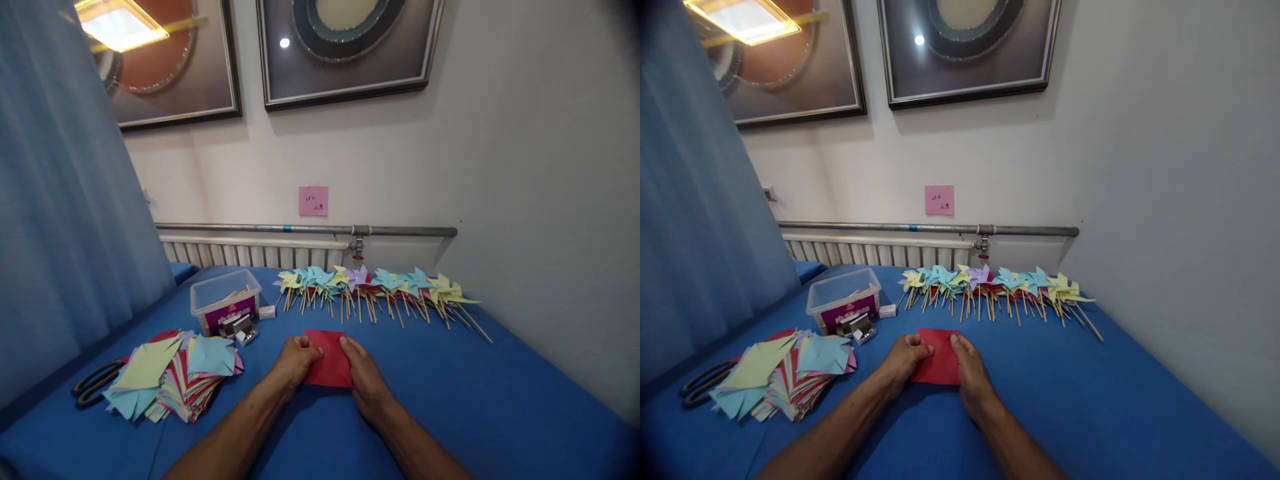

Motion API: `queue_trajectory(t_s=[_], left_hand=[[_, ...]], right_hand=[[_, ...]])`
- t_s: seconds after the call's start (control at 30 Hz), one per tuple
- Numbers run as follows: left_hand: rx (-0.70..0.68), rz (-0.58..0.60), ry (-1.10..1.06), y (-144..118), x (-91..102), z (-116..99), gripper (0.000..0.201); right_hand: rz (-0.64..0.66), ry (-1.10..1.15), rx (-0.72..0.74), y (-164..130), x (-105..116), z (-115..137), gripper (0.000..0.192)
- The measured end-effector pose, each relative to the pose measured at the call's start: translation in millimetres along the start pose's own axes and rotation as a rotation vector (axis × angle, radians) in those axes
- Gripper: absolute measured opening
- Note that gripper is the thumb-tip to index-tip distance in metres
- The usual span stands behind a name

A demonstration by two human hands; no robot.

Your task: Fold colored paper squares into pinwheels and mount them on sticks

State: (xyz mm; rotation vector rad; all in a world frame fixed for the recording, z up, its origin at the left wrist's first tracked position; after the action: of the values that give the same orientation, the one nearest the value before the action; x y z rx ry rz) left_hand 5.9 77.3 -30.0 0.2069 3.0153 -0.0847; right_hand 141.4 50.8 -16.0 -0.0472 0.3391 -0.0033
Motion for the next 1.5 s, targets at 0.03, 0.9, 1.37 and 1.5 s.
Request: queue_trajectory(t_s=[0.03, 0.9, 1.37, 1.5], left_hand=[[0.001, 0.0, 0.012, -0.4, -0.4, 0.0, 0.031], [-0.006, 0.015, 0.02, -5.5, -5.7, -9.3, 0.017], [-0.05, -0.06, 0.145, 0.8, 1.9, -3.8, 0.026], [-0.075, -0.064, 0.177, 1.6, 3.8, -3.8, 0.029]], right_hand=[[0.013, 0.022, -0.015, -0.5, -1.0, 1.0, 0.047], [0.017, -0.034, -0.041, 1.6, 2.4, -9.4, 0.046], [0.036, -0.028, -0.018, 1.2, -1.5, -5.8, 0.045], [0.014, -0.064, 0.027, 3.6, 1.1, -0.3, 0.048]])
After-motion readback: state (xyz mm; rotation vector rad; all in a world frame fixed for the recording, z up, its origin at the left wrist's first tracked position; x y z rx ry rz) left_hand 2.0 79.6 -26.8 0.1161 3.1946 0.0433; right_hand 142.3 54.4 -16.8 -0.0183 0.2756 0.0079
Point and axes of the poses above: each hand's wrist, its own y-axis towards the middle knuckle, its own x-axis out of the back of the hand, z = x × y, the point moved 8 cm from there along y, towards the middle knuckle, and after that the axes turned 5 degrees about -x, right-handed, at the moved point
